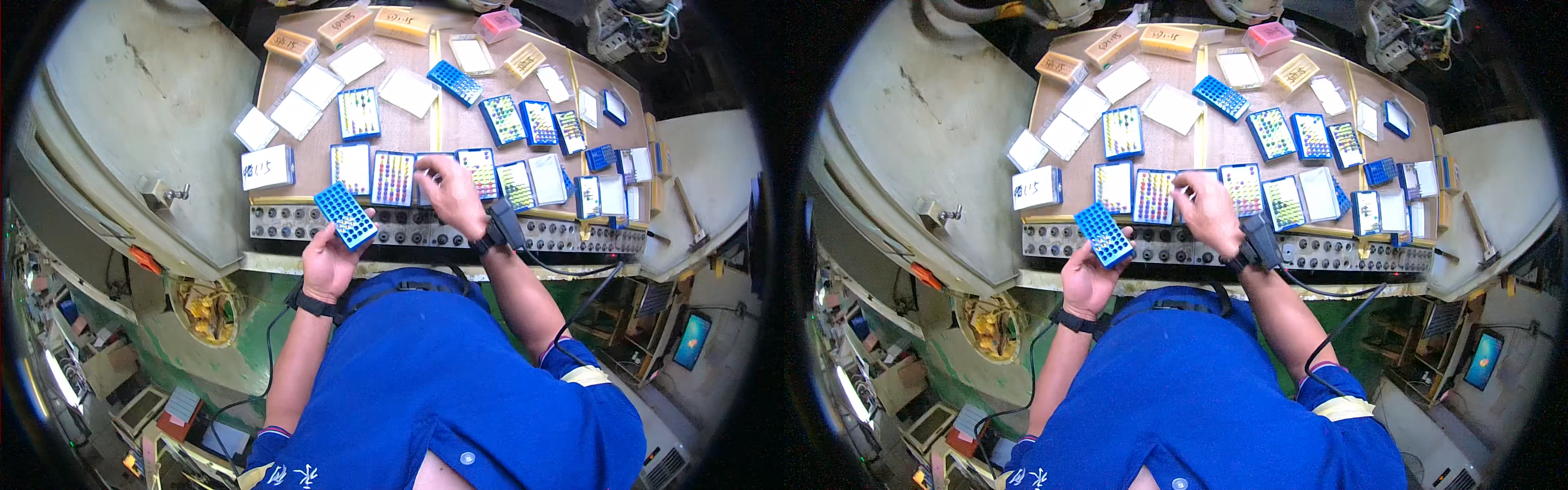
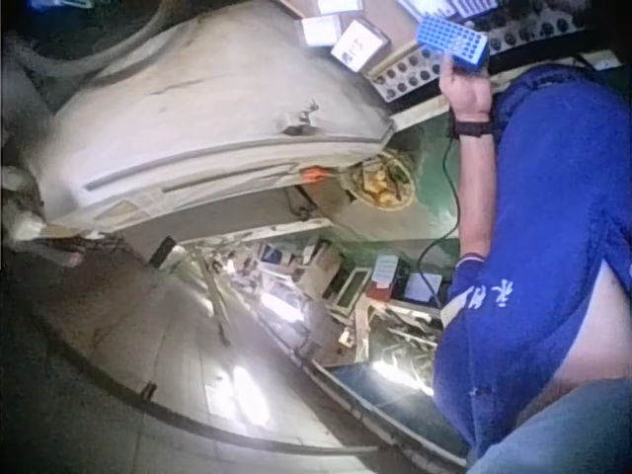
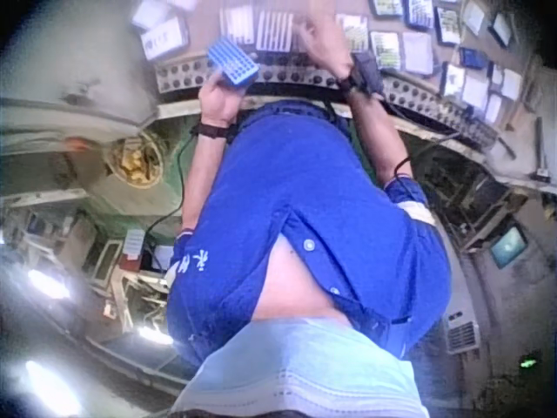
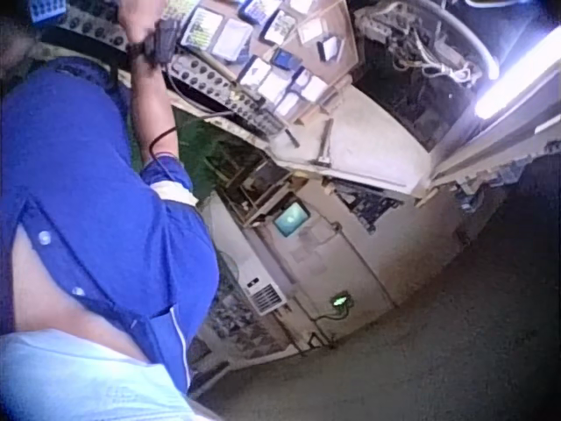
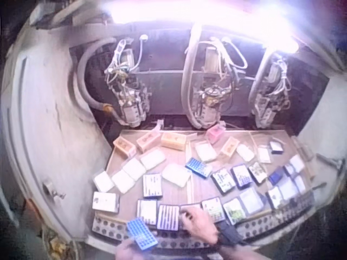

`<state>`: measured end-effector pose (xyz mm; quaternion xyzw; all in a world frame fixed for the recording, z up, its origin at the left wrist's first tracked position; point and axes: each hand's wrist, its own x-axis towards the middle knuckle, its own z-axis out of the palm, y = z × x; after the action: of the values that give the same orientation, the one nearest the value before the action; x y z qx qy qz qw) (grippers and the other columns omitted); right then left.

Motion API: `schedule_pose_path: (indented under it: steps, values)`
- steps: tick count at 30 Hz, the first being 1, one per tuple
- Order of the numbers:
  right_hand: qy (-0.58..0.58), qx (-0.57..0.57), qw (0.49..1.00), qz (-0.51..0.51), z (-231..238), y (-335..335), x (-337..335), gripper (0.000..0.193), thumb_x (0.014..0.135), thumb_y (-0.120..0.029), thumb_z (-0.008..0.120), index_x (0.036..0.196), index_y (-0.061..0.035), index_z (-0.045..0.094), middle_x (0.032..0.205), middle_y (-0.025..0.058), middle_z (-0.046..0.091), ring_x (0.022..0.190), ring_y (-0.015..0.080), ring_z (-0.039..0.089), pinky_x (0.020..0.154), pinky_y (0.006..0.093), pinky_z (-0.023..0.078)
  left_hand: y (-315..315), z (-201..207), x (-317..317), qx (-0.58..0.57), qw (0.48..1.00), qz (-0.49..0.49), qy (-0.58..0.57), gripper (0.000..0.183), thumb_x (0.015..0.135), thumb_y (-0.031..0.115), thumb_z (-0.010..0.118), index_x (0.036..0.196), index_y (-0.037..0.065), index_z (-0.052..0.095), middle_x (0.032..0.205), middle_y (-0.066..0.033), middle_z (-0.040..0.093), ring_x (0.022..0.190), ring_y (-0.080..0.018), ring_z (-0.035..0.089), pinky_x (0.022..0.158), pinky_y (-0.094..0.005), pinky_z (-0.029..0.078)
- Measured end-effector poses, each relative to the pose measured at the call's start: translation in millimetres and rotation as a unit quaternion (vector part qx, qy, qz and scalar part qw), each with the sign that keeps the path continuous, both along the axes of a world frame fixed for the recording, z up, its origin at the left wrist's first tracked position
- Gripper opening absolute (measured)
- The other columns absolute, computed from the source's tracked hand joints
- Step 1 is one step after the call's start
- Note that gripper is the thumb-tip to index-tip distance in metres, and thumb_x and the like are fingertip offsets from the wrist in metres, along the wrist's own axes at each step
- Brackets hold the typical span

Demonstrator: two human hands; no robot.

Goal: The person sorts small electronic components by hand from storage boxes into organized grid trays on a factory workbench.

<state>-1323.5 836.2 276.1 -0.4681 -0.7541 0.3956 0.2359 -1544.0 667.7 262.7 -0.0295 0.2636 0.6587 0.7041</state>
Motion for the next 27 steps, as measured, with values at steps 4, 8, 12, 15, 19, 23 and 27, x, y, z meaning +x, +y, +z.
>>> schedule_pose_path:
  steps: [4,8,12,15,19,23,27]
  values:
    - [0.096,-0.229,0.964,0.092,5,-52,4,0.054,0.095,-0.026,0.079,0.135,0.0047,0.062,0.115,0.0171,0.074,0.097,0.024,0.072,0.089,0.0373,0.057,5,-3,13,-0.033,0.995,-0.058,0.074,0.049,0.107,0.024,0.049,0.147,-0.004,0.051,0.144,-0.024,0.062,0.13,-0.0356,0.063,0.112,-0.0503,0.05]
    - [0.015,-0.057,0.994,0.087,18,-83,0,0.08,0.086,-0.042,0.085,0.14,0.0083,0.054,0.128,0.028,0.065,0.12,0.0445,0.064,0.105,0.0491,0.05,12,0,31,-0.038,0.981,-0.11,0.153,0.034,0.11,0.016,0.048,0.137,-0.001,0.058,0.128,-0.0137,0.07,0.118,-0.0254,0.068,0.104,-0.0441,0.054]
    - [0.017,-0.073,0.996,0.043,20,-72,7,0.069,0.084,-0.031,0.083,0.135,0.0083,0.057,0.123,0.0293,0.066,0.118,0.0447,0.064,0.104,0.0484,0.051,25,-1,37,-0.014,0.977,-0.143,0.158,0.036,0.11,0.014,0.052,0.143,0.0,0.053,0.128,-0.0125,0.068,0.117,-0.0232,0.068,0.102,-0.042,0.056]
    - [0.014,-0.06,0.998,0.016,21,-41,23,0.059,0.084,-0.026,0.079,0.13,0.0066,0.062,0.116,0.0297,0.069,0.112,0.0442,0.068,0.098,0.0485,0.054,37,4,27,-0.006,0.955,-0.157,0.253,0.035,0.11,0.011,0.053,0.142,-0.002,0.053,0.126,-0.0125,0.069,0.115,-0.0231,0.069,0.102,-0.0417,0.055]
    - [-0.066,0.088,0.992,-0.054,15,29,50,0.056,0.079,-0.023,0.08,0.126,0.0045,0.065,0.114,0.0275,0.071,0.108,0.0441,0.068,0.098,0.0492,0.054,60,23,7,0.059,0.729,-0.162,0.662,0.055,0.093,0.008,0.073,0.142,-0.003,0.052,0.133,-0.0181,0.064,0.125,-0.0321,0.062,0.11,-0.0449,0.049]
    - [-0.203,0.116,0.972,0.034,15,95,58,0.046,0.076,-0.02,0.079,0.116,0.0011,0.07,0.11,0.0246,0.073,0.104,0.0432,0.068,0.096,0.0516,0.054,89,21,6,0.18,0.399,-0.169,0.883,0.09,0.07,0.013,0.089,0.149,0.0,0.047,0.148,-0.022,0.053,0.141,-0.0401,0.047,0.122,-0.0492,0.036]
    - [-0.214,0.067,0.972,0.074,15,117,59,0.056,0.075,-0.016,0.08,0.125,0.004,0.066,0.115,0.0252,0.072,0.113,0.0419,0.068,0.102,0.0475,0.053,113,12,7,0.203,0.283,-0.243,0.905,0.106,0.066,0.019,0.094,0.155,0.0,0.041,0.155,-0.0216,0.049,0.149,-0.0378,0.042,0.129,-0.0484,0.027]
